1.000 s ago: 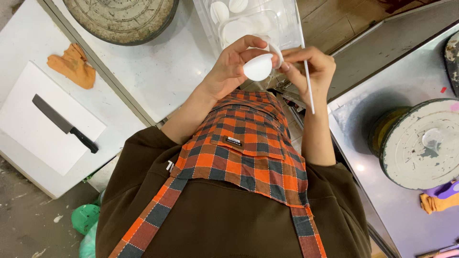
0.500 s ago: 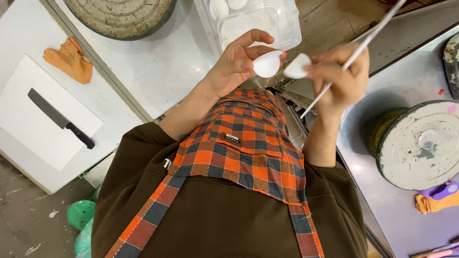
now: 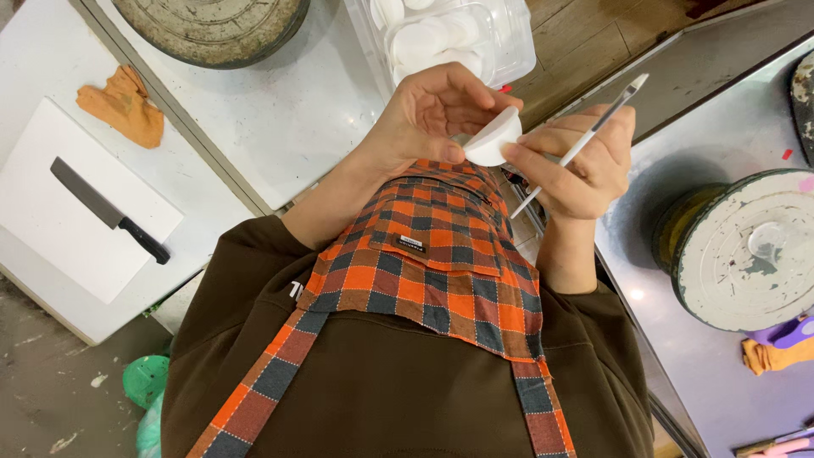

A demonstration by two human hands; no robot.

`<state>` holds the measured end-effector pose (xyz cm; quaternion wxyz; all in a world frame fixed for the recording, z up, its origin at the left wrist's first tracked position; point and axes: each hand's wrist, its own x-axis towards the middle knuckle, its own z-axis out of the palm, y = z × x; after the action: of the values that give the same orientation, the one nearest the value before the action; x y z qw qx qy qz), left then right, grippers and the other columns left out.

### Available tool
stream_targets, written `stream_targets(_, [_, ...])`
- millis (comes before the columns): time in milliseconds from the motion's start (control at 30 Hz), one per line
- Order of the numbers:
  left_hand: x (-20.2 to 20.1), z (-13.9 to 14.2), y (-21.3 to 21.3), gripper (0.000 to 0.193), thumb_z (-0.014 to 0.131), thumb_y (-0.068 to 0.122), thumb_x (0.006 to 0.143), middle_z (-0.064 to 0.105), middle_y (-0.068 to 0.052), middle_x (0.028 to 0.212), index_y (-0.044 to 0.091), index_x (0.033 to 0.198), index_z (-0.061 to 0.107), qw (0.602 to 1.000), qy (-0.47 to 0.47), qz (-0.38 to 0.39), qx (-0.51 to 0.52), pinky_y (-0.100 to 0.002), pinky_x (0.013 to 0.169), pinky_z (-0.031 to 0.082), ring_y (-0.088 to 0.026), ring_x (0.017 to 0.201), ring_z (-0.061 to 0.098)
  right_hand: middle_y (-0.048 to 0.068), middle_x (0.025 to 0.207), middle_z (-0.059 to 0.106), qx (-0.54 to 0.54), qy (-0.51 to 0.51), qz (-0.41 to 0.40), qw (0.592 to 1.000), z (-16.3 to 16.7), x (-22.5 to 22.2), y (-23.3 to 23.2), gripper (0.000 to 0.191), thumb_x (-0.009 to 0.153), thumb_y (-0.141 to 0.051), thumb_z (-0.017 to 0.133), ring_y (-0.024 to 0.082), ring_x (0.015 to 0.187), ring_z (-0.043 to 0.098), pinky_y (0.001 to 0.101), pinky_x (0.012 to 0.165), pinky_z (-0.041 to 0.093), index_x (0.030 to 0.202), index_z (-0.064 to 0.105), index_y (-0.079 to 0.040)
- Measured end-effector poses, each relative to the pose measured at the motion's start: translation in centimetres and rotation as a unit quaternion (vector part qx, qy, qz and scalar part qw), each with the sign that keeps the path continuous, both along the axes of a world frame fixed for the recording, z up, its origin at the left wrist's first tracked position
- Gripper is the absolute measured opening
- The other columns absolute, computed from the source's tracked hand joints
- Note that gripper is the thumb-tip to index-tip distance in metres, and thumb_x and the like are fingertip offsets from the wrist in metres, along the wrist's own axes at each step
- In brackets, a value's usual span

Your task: The person repeatedly picks small white discs from a plastic container, uses a thin white stick to apply a substance to the edges, and stacks them into a layered disc. The person continues this process, adding more discs and occasionally adjusting the stack.

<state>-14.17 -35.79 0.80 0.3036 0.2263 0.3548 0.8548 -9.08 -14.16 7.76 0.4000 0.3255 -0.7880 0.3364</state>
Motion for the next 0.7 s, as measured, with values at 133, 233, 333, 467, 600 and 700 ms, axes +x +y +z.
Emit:
stream_targets(133, [0.3, 0.6, -0.2, 0.044, 0.093, 0.007, 0.080, 0.069, -0.021, 0.134, 0.001, 0.118, 0.072, 1.000, 0.001, -0.011, -0.009, -0.041, 0.110, 0.059, -0.026, 0.118, 0.072, 0.003, 0.082, 0.070, -0.005, 0.009, 0.015, 1.000, -0.1, -0.1, 0.0, 0.012, 0.078, -0.015, 0.080, 0.021, 0.077, 0.064, 0.0374, 0.071, 0.044, 0.088, 0.081, -0.009])
stream_targets(233, [0.2, 0.9, -0.3, 0.043, 0.093, 0.009, 0.078, 0.069, -0.022, 0.136, 0.000, 0.116, 0.074, 1.000, -0.003, -0.022, -0.013, -0.041, 0.108, 0.060, -0.026, 0.116, 0.073, 0.003, 0.084, 0.071, 0.017, 0.007, 0.012, 1.000, 0.2, 0.2, 0.1, 0.011, 0.079, -0.012, 0.078, 0.021, 0.080, 0.066, 0.0375, 0.073, 0.046, 0.088, 0.081, -0.008])
stream_targets(333, [0.2, 0.9, -0.4, 0.043, 0.094, 0.010, 0.078, 0.069, -0.022, 0.135, 0.000, 0.115, 0.076, 1.000, 0.006, -0.014, -0.014, -0.041, 0.107, 0.060, -0.026, 0.117, 0.072, 0.001, 0.084, 0.070, 0.027, -0.007, 0.007, 1.000, 0.4, 0.5, 0.0, 0.010, 0.078, -0.013, 0.080, 0.020, 0.080, 0.065, 0.0364, 0.073, 0.043, 0.088, 0.081, -0.009])
stream_targets(467, [0.7, 0.9, -0.4, 0.040, 0.094, 0.011, 0.081, 0.068, -0.019, 0.134, 0.002, 0.115, 0.077, 1.000, 0.016, 0.007, -0.015, -0.039, 0.108, 0.060, -0.025, 0.119, 0.071, 0.000, 0.083, 0.067, 0.019, -0.019, -0.001, 1.000, 0.2, 0.5, -0.3, 0.010, 0.079, -0.014, 0.083, 0.019, 0.081, 0.063, 0.0362, 0.074, 0.044, 0.088, 0.080, -0.011])
stream_targets(600, [1.8, 1.2, 0.1, 0.033, 0.087, 0.013, 0.091, 0.065, -0.012, 0.134, 0.004, 0.121, 0.078, 0.996, 0.042, 0.081, -0.022, -0.035, 0.112, 0.057, -0.021, 0.125, 0.066, 0.000, 0.084, 0.067, 0.028, -0.020, -0.032, 0.999, -0.2, 0.8, -0.3, 0.012, 0.081, -0.013, 0.085, 0.021, 0.081, 0.063, 0.0370, 0.075, 0.044, 0.092, 0.079, -0.010])
stream_targets(700, [2.2, 1.7, 0.3, 0.021, 0.068, 0.015, 0.102, 0.066, -0.009, 0.124, 0.006, 0.117, 0.079, 0.984, 0.036, 0.117, -0.127, -0.030, 0.094, 0.061, -0.017, 0.108, 0.068, 0.001, 0.085, 0.069, 0.009, -0.026, -0.065, 0.997, -0.8, 0.8, -0.4, 0.013, 0.084, -0.009, 0.086, 0.023, 0.082, 0.062, 0.0369, 0.074, 0.044, 0.093, 0.078, -0.009])
